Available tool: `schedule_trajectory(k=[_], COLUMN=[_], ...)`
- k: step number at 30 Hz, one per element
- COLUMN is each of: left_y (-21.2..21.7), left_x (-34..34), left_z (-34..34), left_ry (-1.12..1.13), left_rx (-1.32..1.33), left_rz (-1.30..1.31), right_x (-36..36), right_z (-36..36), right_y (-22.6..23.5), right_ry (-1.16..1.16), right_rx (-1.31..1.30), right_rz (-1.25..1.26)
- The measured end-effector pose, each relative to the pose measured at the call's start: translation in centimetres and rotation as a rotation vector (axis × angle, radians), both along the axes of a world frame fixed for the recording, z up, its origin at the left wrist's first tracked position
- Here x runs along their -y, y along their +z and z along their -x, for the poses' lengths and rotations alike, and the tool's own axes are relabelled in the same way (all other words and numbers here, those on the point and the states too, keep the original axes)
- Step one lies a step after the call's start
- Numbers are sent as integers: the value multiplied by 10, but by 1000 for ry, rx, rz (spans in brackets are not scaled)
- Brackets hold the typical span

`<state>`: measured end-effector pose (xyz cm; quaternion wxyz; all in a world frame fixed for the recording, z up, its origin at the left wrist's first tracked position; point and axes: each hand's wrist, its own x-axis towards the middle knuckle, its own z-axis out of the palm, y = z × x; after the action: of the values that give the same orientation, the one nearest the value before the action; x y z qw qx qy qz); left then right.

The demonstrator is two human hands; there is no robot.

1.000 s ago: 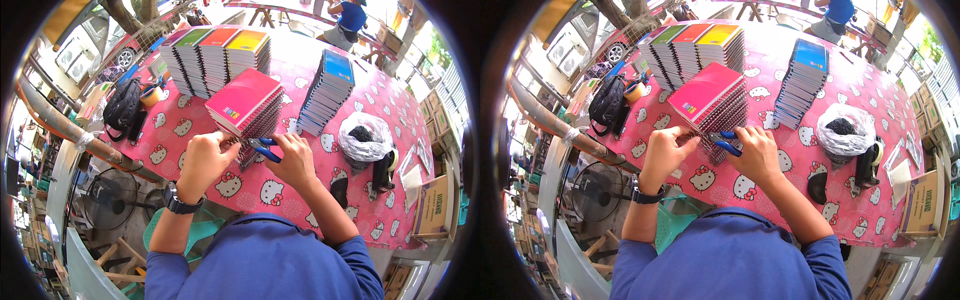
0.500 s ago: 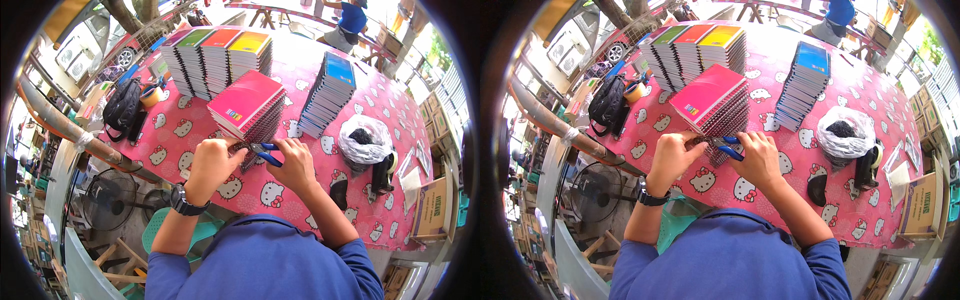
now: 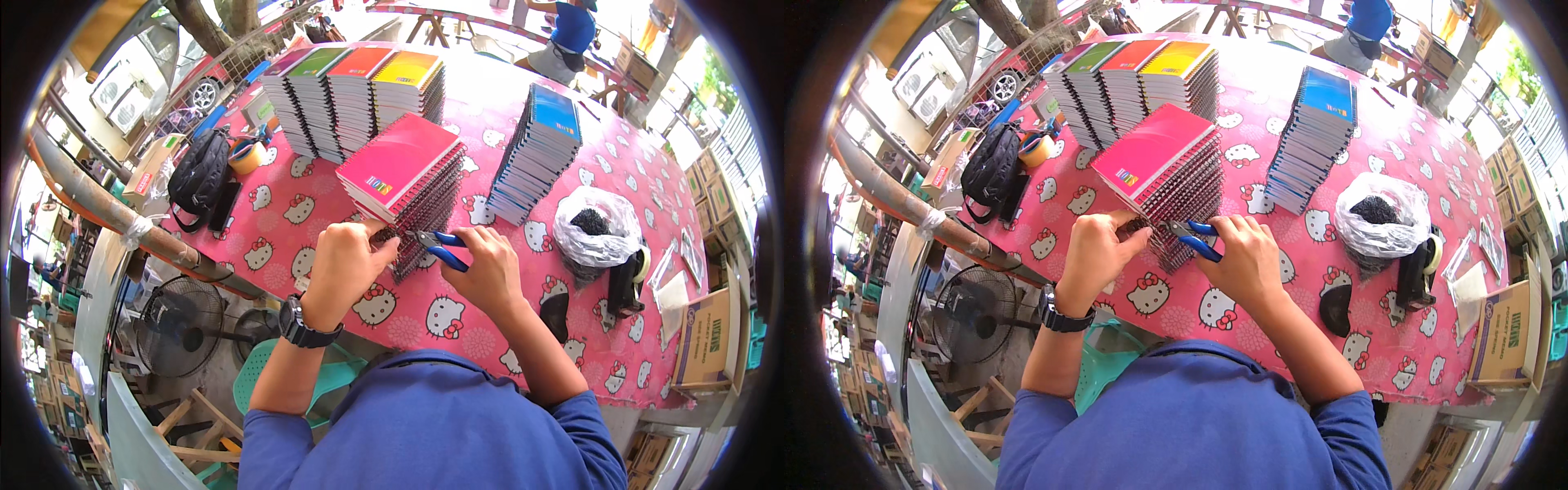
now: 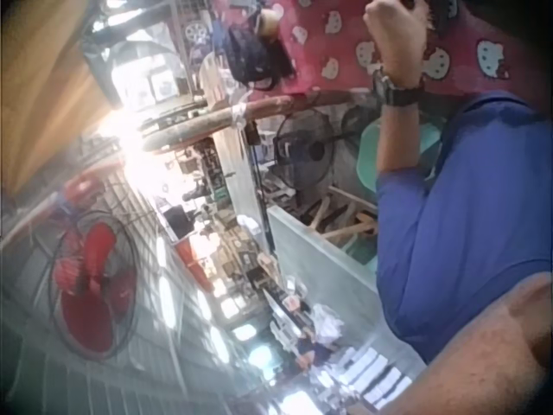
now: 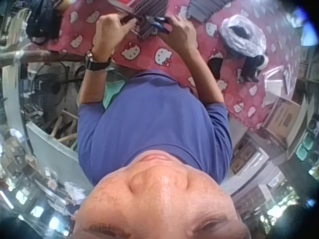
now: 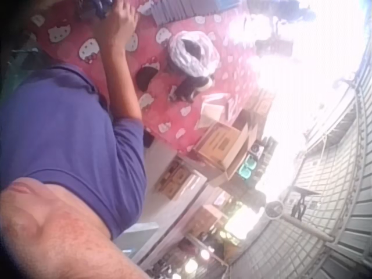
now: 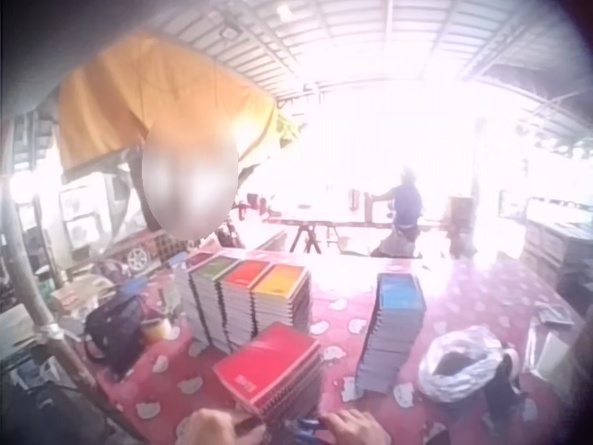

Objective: The person trims the excess plastic from the spiral bindings of stacked notebooks using blue pliers, moving between different colored stacks of notebooks on a table.

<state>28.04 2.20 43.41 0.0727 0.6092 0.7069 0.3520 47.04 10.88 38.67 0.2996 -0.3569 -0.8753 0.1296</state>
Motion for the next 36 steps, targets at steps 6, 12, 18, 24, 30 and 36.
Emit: schedule_trajectory(k=[6,12,18,24,30,36], left_y=[-14,-38,-41,-49,-48,-49], left_x=[1,6,10,8,10,7], left_z=[-7,-18,-19,-22,-19,-23], left_ry=[18,76,88,91,109,110], left_rx=[-2,50,229,219,397,393], left_rz=[-58,-199,-220,-270,-235,-251], right_x=[-3,-2,-1,-1,-3,-1], right_z=[5,0,0,5,1,6], right_y=[1,-4,-8,-6,-13,-17], right_ry=[20,1,19,41,5,35], right_rx=[-54,-1,-22,39,-33,-9], right_rz=[-99,127,-100,58,-22,-57])
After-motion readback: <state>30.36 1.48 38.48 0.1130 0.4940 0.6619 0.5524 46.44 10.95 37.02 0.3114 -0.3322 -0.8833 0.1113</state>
